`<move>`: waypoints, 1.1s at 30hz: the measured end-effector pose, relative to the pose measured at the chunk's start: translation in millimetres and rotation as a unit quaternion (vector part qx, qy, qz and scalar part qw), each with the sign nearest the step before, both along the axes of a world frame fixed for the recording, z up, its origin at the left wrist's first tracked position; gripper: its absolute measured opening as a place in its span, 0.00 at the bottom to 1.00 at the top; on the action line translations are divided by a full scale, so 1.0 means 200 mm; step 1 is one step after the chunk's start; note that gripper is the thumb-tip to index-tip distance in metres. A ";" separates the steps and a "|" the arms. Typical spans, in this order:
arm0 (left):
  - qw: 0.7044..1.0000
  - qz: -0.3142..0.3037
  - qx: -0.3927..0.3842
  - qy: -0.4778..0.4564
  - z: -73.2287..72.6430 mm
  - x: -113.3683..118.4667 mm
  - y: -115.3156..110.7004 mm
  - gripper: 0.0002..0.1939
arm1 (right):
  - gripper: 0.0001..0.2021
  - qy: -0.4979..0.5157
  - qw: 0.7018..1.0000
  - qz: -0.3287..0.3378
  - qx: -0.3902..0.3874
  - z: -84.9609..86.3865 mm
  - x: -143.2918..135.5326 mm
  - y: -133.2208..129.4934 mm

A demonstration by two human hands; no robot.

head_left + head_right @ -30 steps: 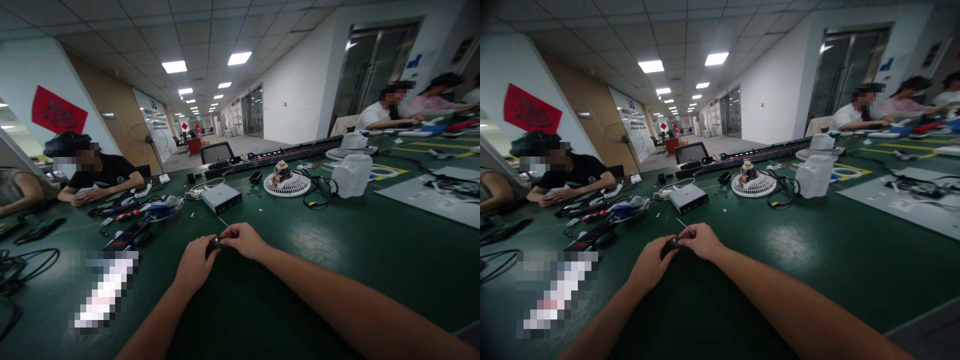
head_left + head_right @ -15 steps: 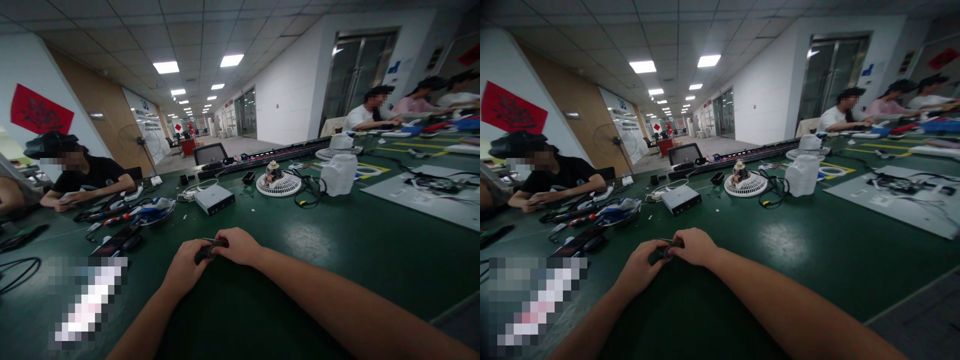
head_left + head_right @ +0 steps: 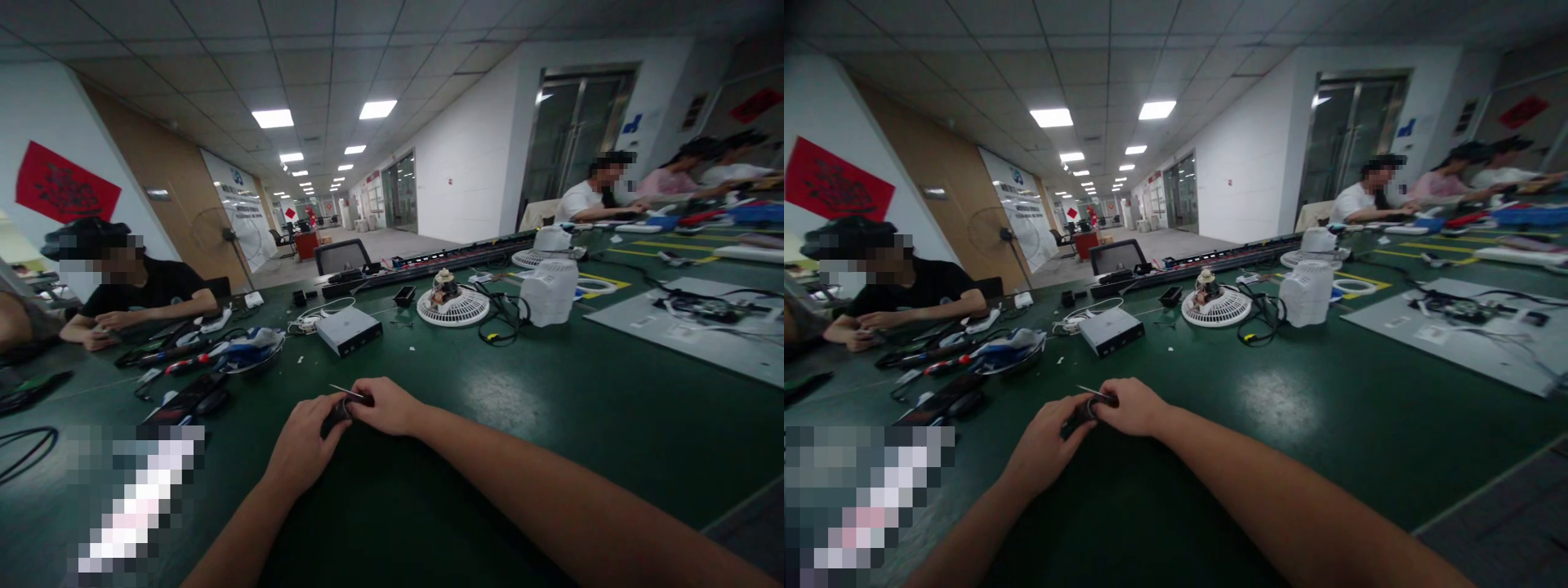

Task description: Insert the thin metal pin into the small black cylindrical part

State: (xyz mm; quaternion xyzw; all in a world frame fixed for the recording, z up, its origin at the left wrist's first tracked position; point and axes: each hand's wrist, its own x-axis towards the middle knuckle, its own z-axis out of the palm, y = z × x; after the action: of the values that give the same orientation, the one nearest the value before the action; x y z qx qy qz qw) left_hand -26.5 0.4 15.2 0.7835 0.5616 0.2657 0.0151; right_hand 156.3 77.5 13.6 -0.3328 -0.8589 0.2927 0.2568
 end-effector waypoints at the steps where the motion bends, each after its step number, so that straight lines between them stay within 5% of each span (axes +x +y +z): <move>1: 1.000 -0.008 0.003 0.004 0.00 0.00 0.00 0.17 | 0.08 -0.002 1.000 0.010 -0.017 0.00 0.00 0.01; 11: 1.000 0.014 0.007 0.001 0.00 0.03 0.01 0.11 | 0.13 -0.010 1.000 0.015 -0.021 0.01 0.01 -0.01; 18: 0.993 0.109 0.018 -0.029 0.00 -0.01 0.03 0.08 | 0.13 -0.113 0.978 -0.019 0.172 0.03 0.09 0.04; 33: 0.996 0.079 -0.002 -0.031 0.00 -0.01 0.03 0.11 | 0.14 -0.193 0.939 0.039 0.281 0.08 0.08 -0.01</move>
State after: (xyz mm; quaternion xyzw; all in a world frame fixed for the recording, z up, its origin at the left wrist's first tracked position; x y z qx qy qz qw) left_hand -28.4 6.4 14.7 0.7281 0.6213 0.2893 0.0128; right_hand 171.6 74.8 30.5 -0.2638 -0.9514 -0.0211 0.1573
